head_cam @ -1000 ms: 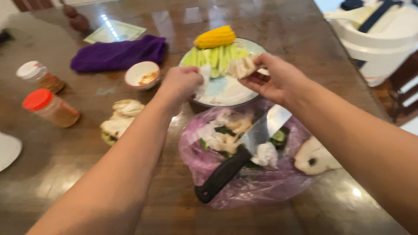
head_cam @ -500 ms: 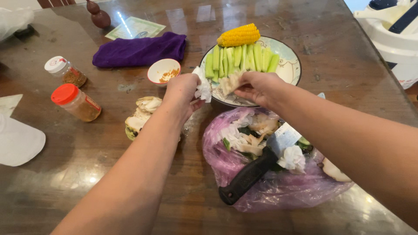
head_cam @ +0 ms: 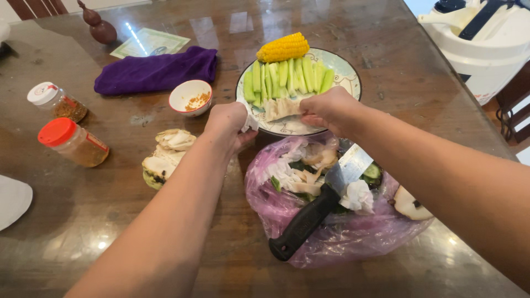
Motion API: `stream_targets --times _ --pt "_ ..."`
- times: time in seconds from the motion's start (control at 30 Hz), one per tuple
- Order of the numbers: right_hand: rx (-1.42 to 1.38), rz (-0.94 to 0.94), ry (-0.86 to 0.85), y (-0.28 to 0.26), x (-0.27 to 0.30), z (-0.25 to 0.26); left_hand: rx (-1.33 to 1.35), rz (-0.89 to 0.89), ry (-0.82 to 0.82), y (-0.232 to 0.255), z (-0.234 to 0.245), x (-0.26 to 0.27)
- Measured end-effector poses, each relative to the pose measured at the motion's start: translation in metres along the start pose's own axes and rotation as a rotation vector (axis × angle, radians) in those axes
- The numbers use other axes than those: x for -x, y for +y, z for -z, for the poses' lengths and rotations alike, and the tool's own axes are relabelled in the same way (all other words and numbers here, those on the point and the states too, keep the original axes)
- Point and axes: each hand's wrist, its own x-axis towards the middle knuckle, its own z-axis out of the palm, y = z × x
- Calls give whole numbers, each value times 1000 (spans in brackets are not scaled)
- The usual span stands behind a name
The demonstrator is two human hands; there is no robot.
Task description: The person cuts and peels pieces of fruit using a knife, wipes their hands with tissue paper, and slices pieces of fruit with the knife over a plastic bag.
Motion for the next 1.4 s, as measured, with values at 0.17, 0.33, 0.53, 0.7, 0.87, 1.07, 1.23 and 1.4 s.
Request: stream_targets --times 0.17,0.33,0.53,0.7,0.87,1.07,1.23,1.4 --pt "-30 -58 16 -31 38 16 -84 -217 -39 4 0 19" --pt "-560 -250 -190 -45 106 37 -642 -924 54 1 -25 67" --pt "-658 -331 -389 -30 144 41 -783 -1341 -145 -28 -75 126" --pt "-834 -275 -493 -25 162 54 -719 -1419 -356 -36 -57 149" --pt "-849 -278 -577 -38 195 51 -769 -1044 -424 -22 -33 145" --pt "-837 -276 -482 -46 204 52 -664 -1383 -365 -35 -41 159" --pt "-930 -265 -374 -35 205 41 -737 -1254 -478 -40 -26 160" --pt "-952 -222 -264 -26 204 39 -668 -1268 -402 -27 -7 154"
